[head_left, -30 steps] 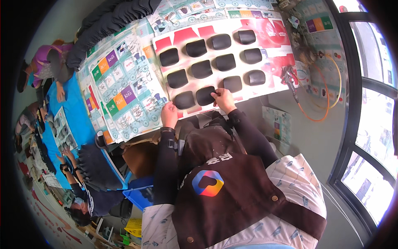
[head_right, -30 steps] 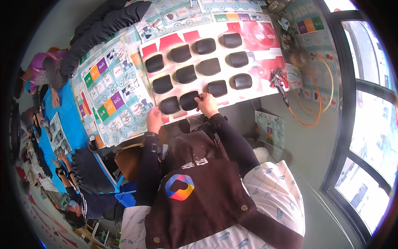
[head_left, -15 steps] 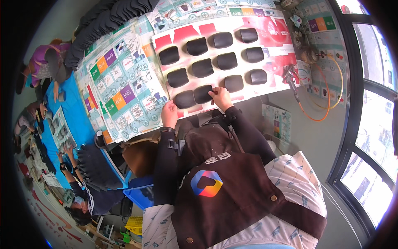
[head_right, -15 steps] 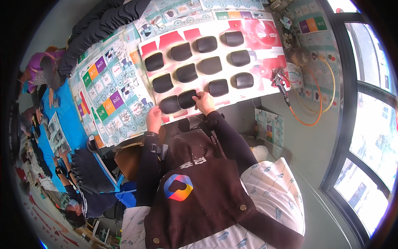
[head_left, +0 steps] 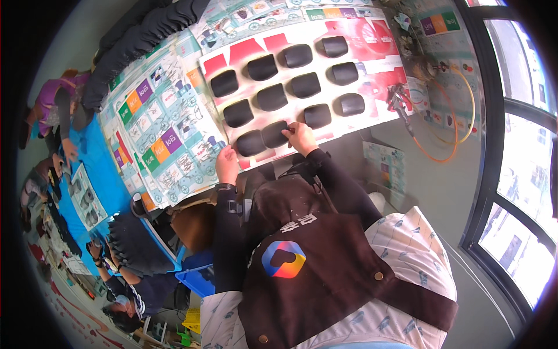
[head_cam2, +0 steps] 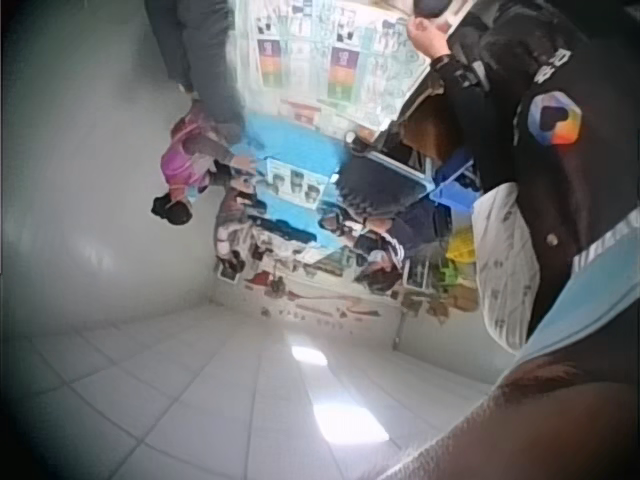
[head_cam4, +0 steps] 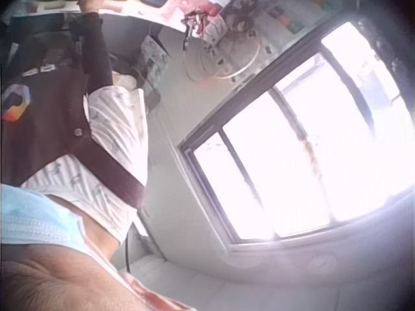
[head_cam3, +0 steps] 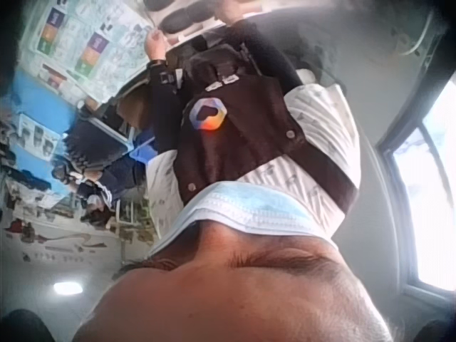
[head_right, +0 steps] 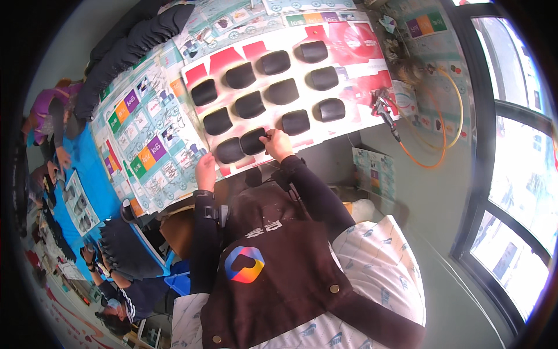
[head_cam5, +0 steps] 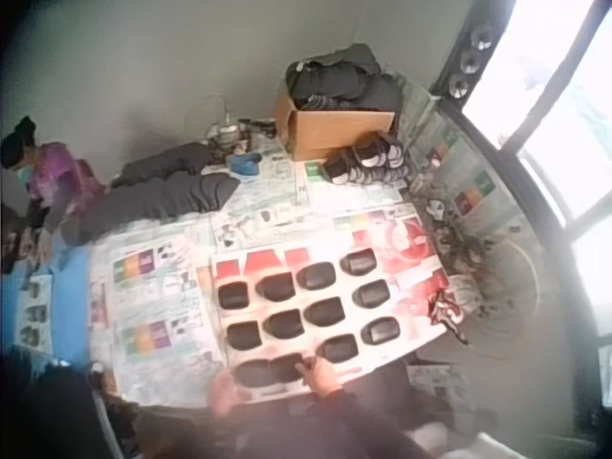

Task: The person takes black shoe parts from a blue bin, arranges them on a template, and applies a substance using a pneumatic spray tool.

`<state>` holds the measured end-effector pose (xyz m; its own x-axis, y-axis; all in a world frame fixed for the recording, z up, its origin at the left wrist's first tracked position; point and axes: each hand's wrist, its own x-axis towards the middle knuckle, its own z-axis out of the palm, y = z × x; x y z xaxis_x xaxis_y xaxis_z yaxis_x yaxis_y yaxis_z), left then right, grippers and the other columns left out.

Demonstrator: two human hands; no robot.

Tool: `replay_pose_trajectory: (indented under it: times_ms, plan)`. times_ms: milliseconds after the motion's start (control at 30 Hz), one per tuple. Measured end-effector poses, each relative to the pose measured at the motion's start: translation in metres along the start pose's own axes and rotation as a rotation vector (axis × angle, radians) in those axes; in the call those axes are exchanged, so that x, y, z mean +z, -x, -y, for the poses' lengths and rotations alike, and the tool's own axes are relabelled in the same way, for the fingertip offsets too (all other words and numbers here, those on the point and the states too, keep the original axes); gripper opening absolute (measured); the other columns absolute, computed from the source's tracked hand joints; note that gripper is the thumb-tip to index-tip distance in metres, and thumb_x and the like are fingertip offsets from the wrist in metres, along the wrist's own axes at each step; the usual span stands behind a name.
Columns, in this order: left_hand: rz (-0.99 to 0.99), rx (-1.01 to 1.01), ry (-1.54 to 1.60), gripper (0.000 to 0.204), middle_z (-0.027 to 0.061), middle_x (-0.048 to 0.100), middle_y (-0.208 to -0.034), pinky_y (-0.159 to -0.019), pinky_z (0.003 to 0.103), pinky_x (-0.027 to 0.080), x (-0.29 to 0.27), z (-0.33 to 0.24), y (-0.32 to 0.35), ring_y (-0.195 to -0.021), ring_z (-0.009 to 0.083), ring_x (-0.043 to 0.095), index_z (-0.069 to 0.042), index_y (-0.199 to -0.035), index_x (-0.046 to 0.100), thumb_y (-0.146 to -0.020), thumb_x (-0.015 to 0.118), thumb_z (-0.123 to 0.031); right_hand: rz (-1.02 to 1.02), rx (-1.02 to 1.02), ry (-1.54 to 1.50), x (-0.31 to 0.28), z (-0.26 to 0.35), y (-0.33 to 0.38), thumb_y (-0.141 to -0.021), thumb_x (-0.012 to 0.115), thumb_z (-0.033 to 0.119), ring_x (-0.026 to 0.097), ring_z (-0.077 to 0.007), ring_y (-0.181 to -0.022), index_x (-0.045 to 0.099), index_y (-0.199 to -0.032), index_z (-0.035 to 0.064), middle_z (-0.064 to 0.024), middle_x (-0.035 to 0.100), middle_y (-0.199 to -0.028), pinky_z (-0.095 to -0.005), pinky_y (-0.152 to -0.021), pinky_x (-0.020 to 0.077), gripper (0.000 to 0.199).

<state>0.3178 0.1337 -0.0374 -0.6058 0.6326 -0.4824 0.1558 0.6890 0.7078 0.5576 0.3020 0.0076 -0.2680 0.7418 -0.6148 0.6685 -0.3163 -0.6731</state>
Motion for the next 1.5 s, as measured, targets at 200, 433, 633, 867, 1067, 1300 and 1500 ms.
replay_pose_trajectory:
  times_ms: [200, 433, 633, 867, 1067, 1300, 1500]
  plan:
    - [-0.040, 0.004, 0.052, 0.031, 0.0145, 0.075, -0.110, -0.093, 0.034, 0.054, -0.011, 0.006, -0.002, -0.104, 0.0239, 0.072, 0.001, -0.122, 0.067, -0.095, 0.064, -0.013, -0.669, -0.314, 0.349, -0.060, -0.027, 0.000, -0.087, 0.077, 0.020, 0.063, -0.0429, -0.101, 0.061, -0.110, -0.0018, -0.0249, 0.061, -0.110, -0.0468, -0.086, 0.0516, 0.035]
    - [-0.047, -0.049, 0.139, 0.031, 0.0124, 0.074, -0.115, -0.094, 0.032, 0.051, -0.016, 0.001, -0.002, -0.105, 0.0197, 0.070, 0.001, -0.125, 0.066, -0.098, 0.061, -0.011, -0.344, -0.064, 0.240, -0.094, -0.049, -0.026, -0.083, 0.081, 0.029, 0.070, -0.0352, -0.076, 0.071, -0.089, -0.0030, -0.0192, 0.071, -0.078, -0.0430, -0.072, 0.0529, 0.034]
    - [-0.066, -0.039, 0.145, 0.031, 0.0125, 0.074, -0.115, -0.093, 0.032, 0.051, -0.019, 0.006, 0.000, -0.104, 0.0198, 0.070, 0.003, -0.125, 0.066, -0.097, 0.062, -0.011, -0.192, -0.121, 0.126, -0.071, -0.044, -0.005, -0.083, 0.083, 0.026, 0.067, -0.0305, -0.070, 0.070, -0.094, -0.0031, -0.0178, 0.068, -0.074, -0.0412, -0.068, 0.0508, 0.034]
    - [-0.058, -0.033, 0.135, 0.031, 0.0135, 0.073, -0.116, -0.094, 0.031, 0.051, -0.016, -0.002, 0.002, -0.106, 0.0195, 0.069, 0.003, -0.125, 0.066, -0.098, 0.061, -0.010, -0.177, -0.104, 0.106, -0.065, -0.046, -0.014, -0.085, 0.082, 0.025, 0.067, -0.0323, -0.071, 0.070, -0.092, -0.0036, -0.0194, 0.068, -0.075, -0.0419, -0.070, 0.0510, 0.032]
    - [-0.048, -0.048, 0.138, 0.033, 0.0139, 0.073, -0.116, -0.094, 0.032, 0.051, -0.014, -0.009, 0.005, -0.106, 0.0206, 0.069, 0.003, -0.127, 0.066, -0.097, 0.060, -0.010, -0.224, -0.212, 0.173, -0.062, -0.059, -0.021, -0.088, 0.079, 0.021, 0.066, -0.0214, -0.057, 0.068, -0.091, -0.0051, -0.0149, 0.066, -0.068, -0.0375, -0.060, 0.0505, 0.028]
    - [-0.014, -0.080, 0.170, 0.037, 0.0143, 0.070, -0.122, -0.097, 0.031, 0.050, -0.015, -0.002, 0.000, -0.110, 0.0207, 0.066, 0.005, -0.132, 0.062, -0.098, 0.058, -0.009, -0.212, -0.228, 0.176, -0.072, -0.055, -0.017, -0.086, 0.081, 0.029, 0.072, -0.0268, -0.085, 0.068, -0.101, -0.0050, -0.0171, 0.071, -0.088, -0.0390, -0.076, 0.0551, 0.040]
    - [-0.034, -0.082, 0.241, 0.033, 0.0134, 0.070, -0.120, -0.095, 0.031, 0.051, -0.023, 0.010, 0.002, -0.109, 0.0187, 0.066, 0.003, -0.130, 0.063, -0.099, 0.060, -0.008, -0.738, -0.013, 0.366, -0.171, -0.065, -0.014, -0.082, 0.083, 0.032, 0.062, -0.0394, -0.114, 0.060, -0.124, 0.0000, -0.0243, 0.063, -0.115, -0.0444, -0.093, 0.0522, 0.058]
